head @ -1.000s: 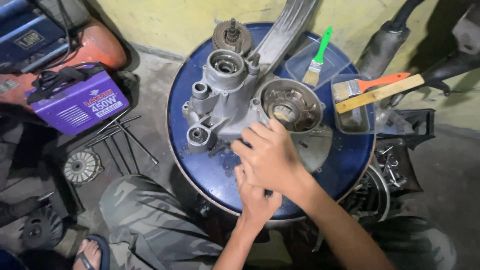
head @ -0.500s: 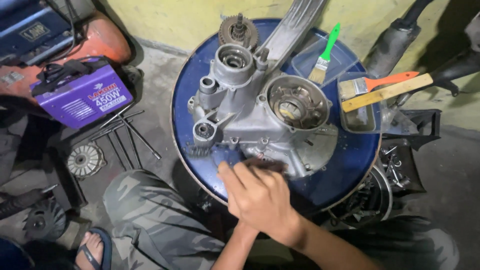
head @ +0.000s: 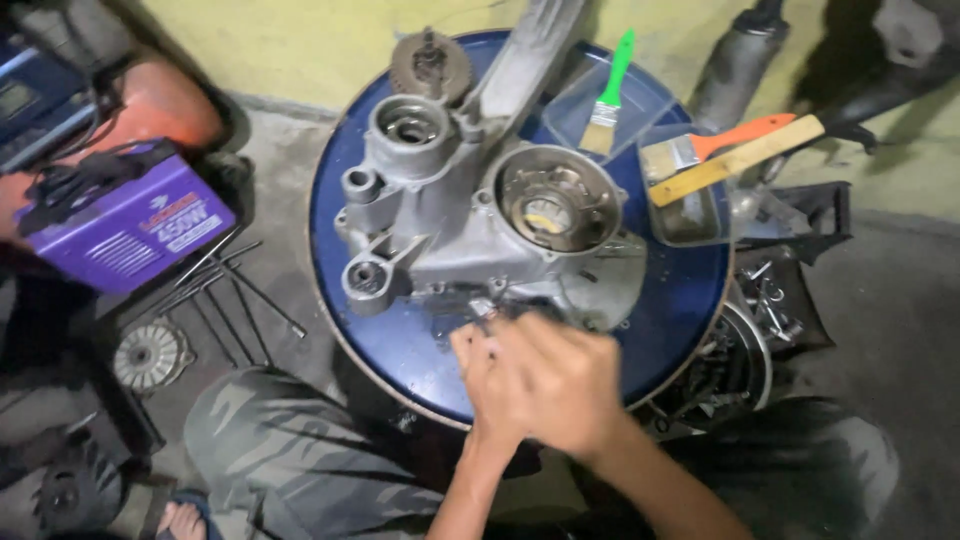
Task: Scraping dirt and residue from a motorcycle engine casing using a small metal tool to clean the surface.
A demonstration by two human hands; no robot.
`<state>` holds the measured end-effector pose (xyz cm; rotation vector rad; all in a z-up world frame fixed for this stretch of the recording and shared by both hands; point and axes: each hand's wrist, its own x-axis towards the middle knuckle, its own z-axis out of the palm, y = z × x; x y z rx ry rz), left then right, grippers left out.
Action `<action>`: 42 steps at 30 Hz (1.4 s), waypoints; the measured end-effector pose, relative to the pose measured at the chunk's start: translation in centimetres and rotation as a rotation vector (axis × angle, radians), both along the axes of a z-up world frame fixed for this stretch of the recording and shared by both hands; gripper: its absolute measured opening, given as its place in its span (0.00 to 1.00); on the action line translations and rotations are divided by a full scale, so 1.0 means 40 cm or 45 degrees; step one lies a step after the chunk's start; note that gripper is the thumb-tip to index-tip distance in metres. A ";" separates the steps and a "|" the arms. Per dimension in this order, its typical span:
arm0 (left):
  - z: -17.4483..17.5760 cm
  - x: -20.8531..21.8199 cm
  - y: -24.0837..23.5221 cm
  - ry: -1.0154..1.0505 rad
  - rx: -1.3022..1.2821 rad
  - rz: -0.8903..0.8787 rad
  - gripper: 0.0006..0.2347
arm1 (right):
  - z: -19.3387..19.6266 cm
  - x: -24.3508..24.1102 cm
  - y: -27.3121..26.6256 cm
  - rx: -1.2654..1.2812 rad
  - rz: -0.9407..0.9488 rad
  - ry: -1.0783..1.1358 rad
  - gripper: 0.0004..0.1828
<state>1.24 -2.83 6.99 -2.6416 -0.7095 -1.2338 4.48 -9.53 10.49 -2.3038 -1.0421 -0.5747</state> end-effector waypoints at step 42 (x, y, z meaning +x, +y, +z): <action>-0.227 -0.025 0.067 -0.168 -0.806 -0.922 0.05 | -0.138 0.430 -0.619 -0.419 -0.324 0.327 0.16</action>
